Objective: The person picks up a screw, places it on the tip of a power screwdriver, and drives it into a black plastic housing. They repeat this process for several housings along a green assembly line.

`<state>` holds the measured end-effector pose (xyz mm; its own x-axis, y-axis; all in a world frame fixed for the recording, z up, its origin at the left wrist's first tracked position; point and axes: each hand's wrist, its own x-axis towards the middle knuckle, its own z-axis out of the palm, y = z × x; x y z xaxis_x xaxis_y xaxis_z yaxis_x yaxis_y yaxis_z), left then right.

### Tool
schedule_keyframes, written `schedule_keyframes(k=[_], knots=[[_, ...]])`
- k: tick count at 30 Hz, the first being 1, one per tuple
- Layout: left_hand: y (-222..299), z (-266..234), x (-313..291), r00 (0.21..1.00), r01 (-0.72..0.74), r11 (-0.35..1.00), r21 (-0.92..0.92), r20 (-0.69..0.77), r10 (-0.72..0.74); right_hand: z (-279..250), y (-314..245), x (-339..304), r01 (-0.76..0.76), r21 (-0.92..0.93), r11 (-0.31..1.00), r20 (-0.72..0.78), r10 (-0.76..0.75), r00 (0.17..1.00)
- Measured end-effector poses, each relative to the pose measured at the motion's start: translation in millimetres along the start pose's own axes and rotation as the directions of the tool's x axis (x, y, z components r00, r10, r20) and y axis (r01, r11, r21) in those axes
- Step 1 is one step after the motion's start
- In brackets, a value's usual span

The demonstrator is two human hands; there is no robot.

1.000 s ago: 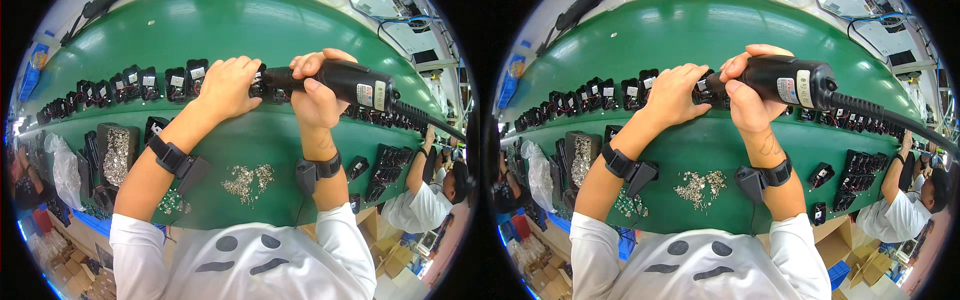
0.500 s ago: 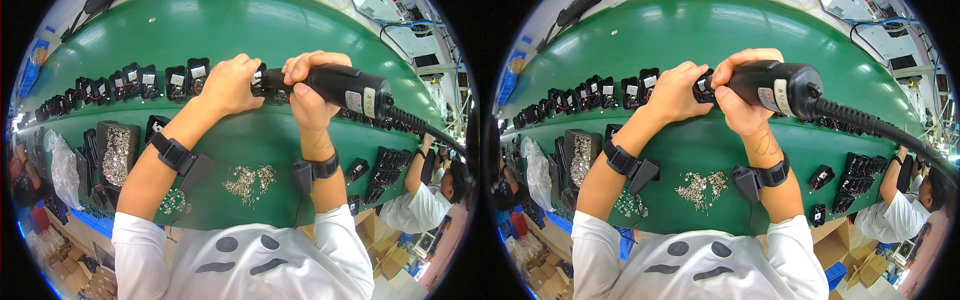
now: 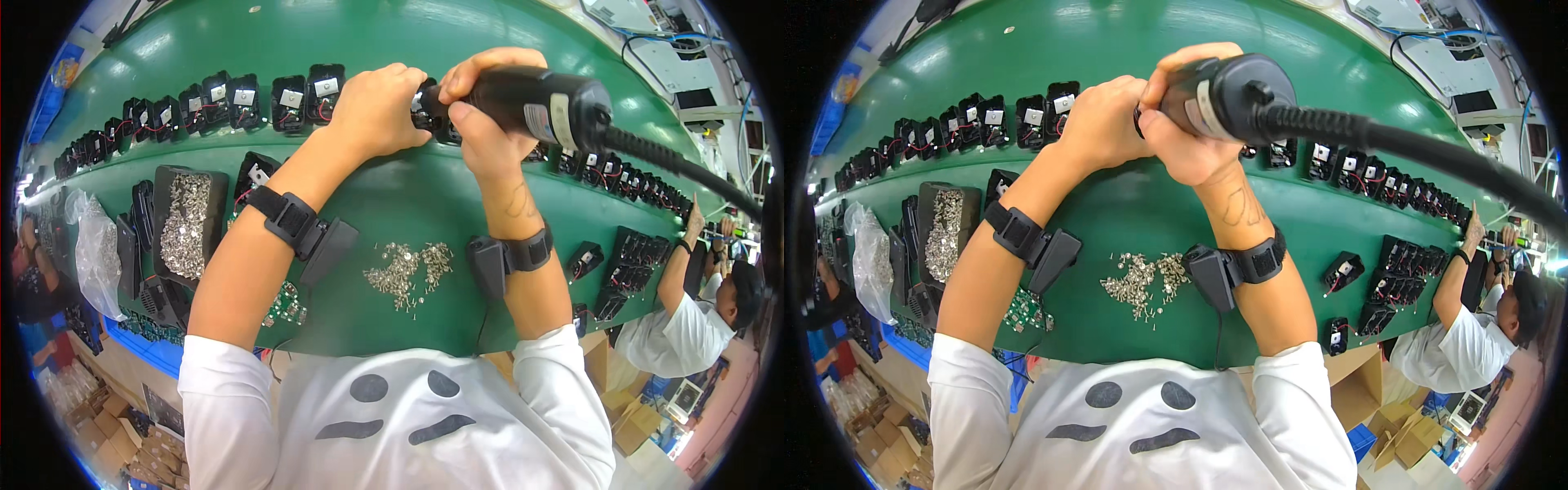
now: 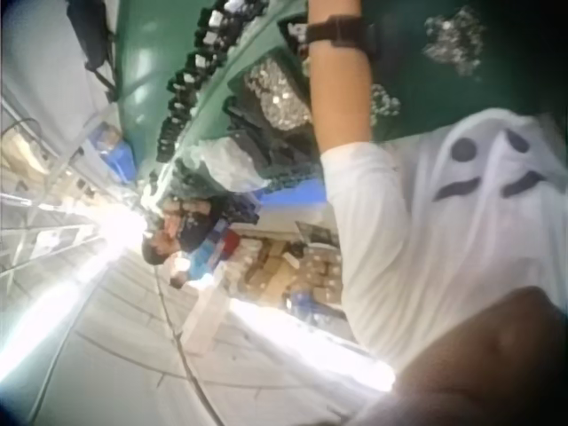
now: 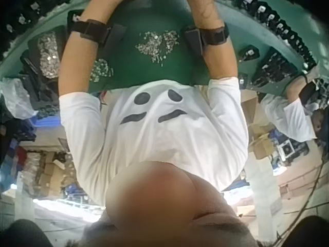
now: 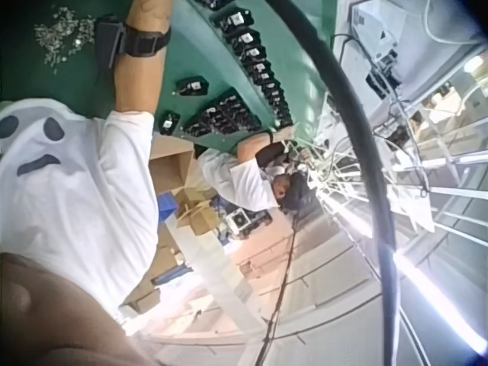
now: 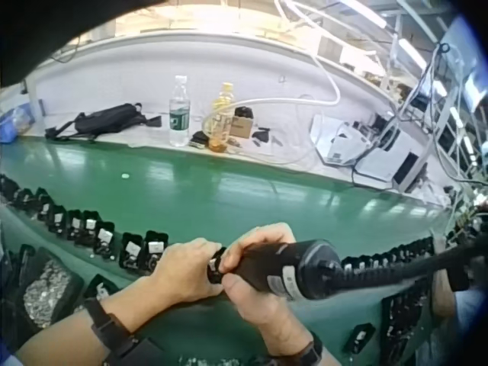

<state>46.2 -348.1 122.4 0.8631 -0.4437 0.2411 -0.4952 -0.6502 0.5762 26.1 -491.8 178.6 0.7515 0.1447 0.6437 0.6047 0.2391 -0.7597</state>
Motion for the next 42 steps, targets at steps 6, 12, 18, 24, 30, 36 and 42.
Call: schedule_keyframes(k=[6, 12, 18, 24, 30, 36, 42], knots=[[6, -11, -14, 0.996, -0.06, 0.984, 0.166, -0.048, 0.069, 14, -67, -16, -0.08, 0.037, 0.996, -0.095, 0.083, 0.992], [69, -66, -111, 0.98, -0.198, 0.978, 0.073, 0.02, 0.197, 3, -142, -52, -0.684, -0.063, 0.727, -0.217, 0.659, 0.721], [68, -52, -152, 0.986, -0.163, 0.972, 0.17, 0.058, 0.155, -9, -145, -63, -0.617, 0.007, 0.787, 0.026, 0.617, 0.787], [60, -32, -158, 0.981, -0.165, 0.974, 0.153, 0.128, 0.146, -5, -142, -72, -0.55, 0.156, 0.821, -0.083, 0.566, 0.82], [75, -44, -147, 0.981, -0.091, 0.966, -0.242, -0.188, 0.045, -18, -151, -75, -0.379, 0.243, 0.893, -0.107, 0.413, 0.904], [99, -19, -128, 0.89, 0.102, 0.138, -0.985, 0.028, -0.456, -5, -176, -46, -0.105, 0.22, 0.97, -0.05, 0.119, 0.992], [101, -17, -129, 0.831, 0.287, -0.317, -0.904, 0.4, -0.387, 0, -173, -43, -0.095, 0.214, 0.972, -0.056, 0.11, 0.992]])
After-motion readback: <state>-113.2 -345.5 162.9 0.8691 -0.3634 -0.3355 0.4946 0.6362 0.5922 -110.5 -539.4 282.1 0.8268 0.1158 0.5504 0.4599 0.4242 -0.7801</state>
